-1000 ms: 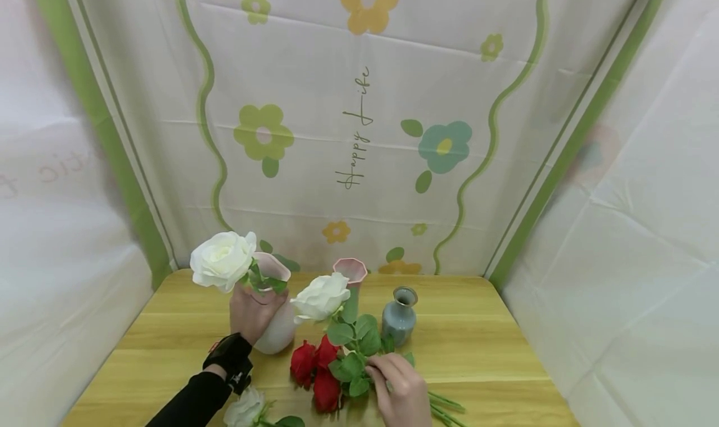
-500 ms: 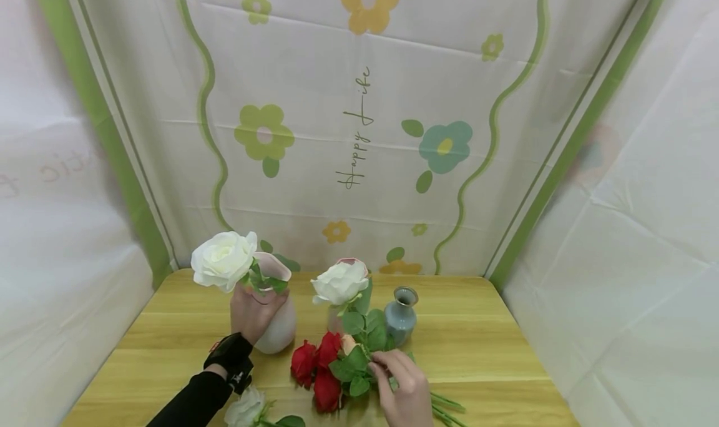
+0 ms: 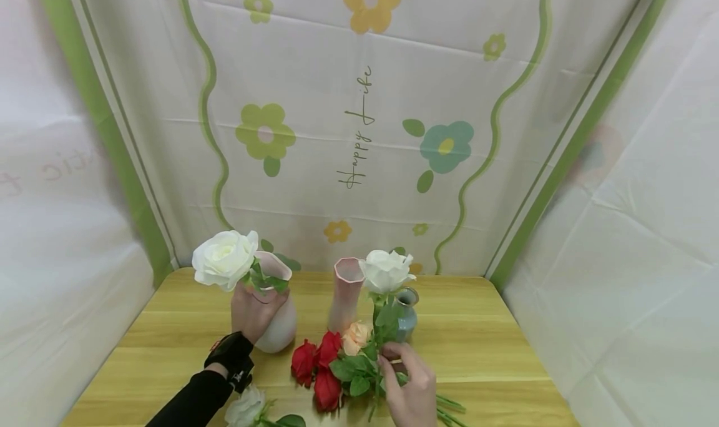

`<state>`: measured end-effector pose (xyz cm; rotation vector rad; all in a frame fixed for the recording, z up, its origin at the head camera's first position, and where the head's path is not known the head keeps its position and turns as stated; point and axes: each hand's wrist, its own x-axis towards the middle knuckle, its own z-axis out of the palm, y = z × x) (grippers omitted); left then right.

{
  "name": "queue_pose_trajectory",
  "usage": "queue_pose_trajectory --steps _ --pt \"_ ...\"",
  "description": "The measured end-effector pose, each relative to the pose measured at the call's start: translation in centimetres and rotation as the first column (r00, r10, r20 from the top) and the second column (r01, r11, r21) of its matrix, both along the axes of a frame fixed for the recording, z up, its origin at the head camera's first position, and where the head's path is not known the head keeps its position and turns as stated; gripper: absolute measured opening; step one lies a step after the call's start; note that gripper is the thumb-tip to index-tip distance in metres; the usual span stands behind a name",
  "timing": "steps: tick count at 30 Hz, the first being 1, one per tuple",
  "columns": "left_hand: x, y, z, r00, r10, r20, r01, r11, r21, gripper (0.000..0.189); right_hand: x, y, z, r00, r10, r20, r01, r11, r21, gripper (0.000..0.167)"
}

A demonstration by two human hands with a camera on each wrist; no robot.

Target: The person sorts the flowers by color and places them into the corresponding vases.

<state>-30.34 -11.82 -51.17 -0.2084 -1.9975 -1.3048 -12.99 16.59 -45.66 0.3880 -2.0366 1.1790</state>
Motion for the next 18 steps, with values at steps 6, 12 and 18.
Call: queue_pose_trajectory --steps 6,12,18 --pt "-0.1 0.0 0.0 1.0 -0.006 0.007 0.006 1.0 0.0 0.073 1.0 -1.0 2.5 1.0 -0.008 0.013 0.009 0.997 -0.076 0.037" --pt "0.0 0.0 0.3 1.0 -0.018 0.006 0.018 1.0 0.005 0.073 0.3 -0.7 1.3 1.0 -0.022 0.017 0.024 0.993 -0.115 0.036" --pt "0.0 0.0 0.4 0.999 -0.041 0.004 0.041 0.999 0.013 0.073 -0.4 -0.2 0.1 0.996 -0.008 0.089 0.026 0.981 -0.195 0.03"
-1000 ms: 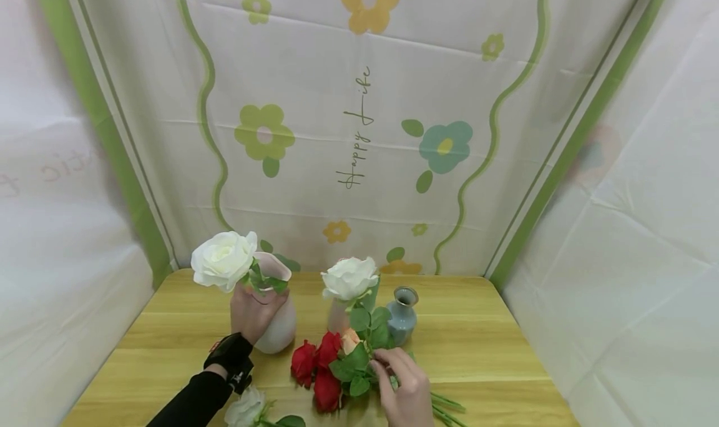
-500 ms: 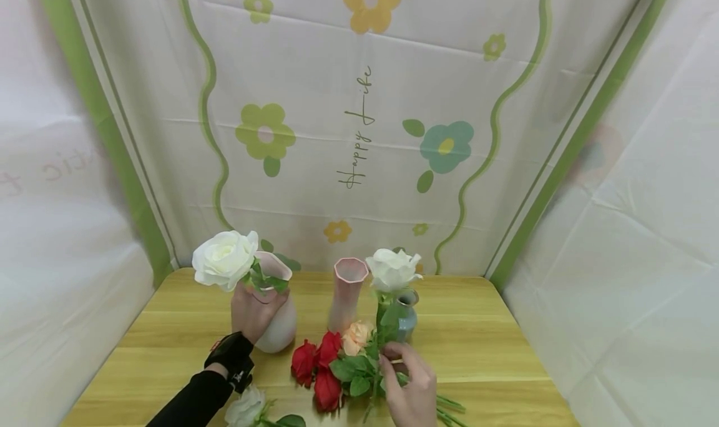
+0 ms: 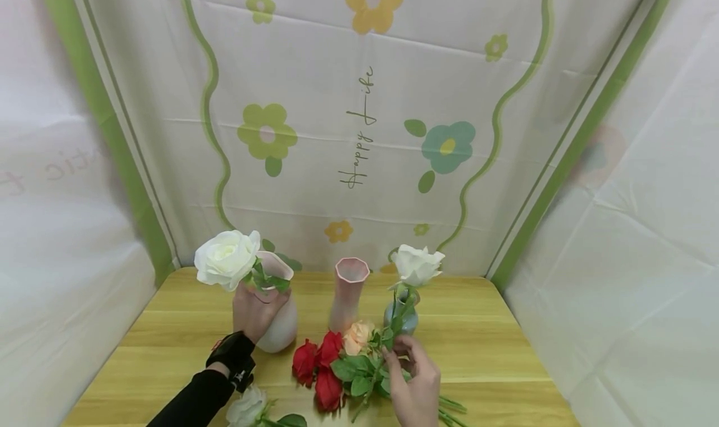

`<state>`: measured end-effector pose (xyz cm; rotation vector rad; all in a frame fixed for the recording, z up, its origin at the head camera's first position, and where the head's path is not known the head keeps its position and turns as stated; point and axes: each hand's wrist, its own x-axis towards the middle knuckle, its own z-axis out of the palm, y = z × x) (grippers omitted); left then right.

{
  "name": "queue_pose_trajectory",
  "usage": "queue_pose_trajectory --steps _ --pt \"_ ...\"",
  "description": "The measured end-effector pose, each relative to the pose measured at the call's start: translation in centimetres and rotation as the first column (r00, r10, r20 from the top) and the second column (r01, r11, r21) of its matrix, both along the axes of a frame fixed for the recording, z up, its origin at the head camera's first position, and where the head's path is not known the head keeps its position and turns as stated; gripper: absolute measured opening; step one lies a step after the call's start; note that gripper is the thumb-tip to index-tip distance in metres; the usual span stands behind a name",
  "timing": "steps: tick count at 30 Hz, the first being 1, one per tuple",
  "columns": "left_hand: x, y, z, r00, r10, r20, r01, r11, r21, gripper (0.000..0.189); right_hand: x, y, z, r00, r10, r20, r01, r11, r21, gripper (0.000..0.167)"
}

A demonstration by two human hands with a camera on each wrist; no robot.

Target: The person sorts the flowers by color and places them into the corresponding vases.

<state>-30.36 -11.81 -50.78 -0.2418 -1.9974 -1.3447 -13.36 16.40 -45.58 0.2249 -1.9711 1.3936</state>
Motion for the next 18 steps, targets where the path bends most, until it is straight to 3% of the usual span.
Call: queue_pose_trajectory --steps 4,11,18 --pt "0.0 0.0 0.0 1.0 0.005 -0.003 -0.005 1.0 -0.001 0.073 0.2 0.0 0.5 0.996 0.022 0.088 -0.016 0.997 -0.073 0.024" --pt "-0.1 -0.1 -0.4 1.0 0.021 -0.007 -0.021 1.0 -0.021 0.072 -0.3 0.2 1.0 0.987 0.055 0.152 -0.034 0.99 -0.139 0.02" --pt "0.0 0.0 -0.4 1.0 0.024 0.002 -0.024 1.0 -0.017 0.071 -0.8 0.2 2.3 0.976 0.113 0.185 -0.055 0.955 -0.292 0.019"
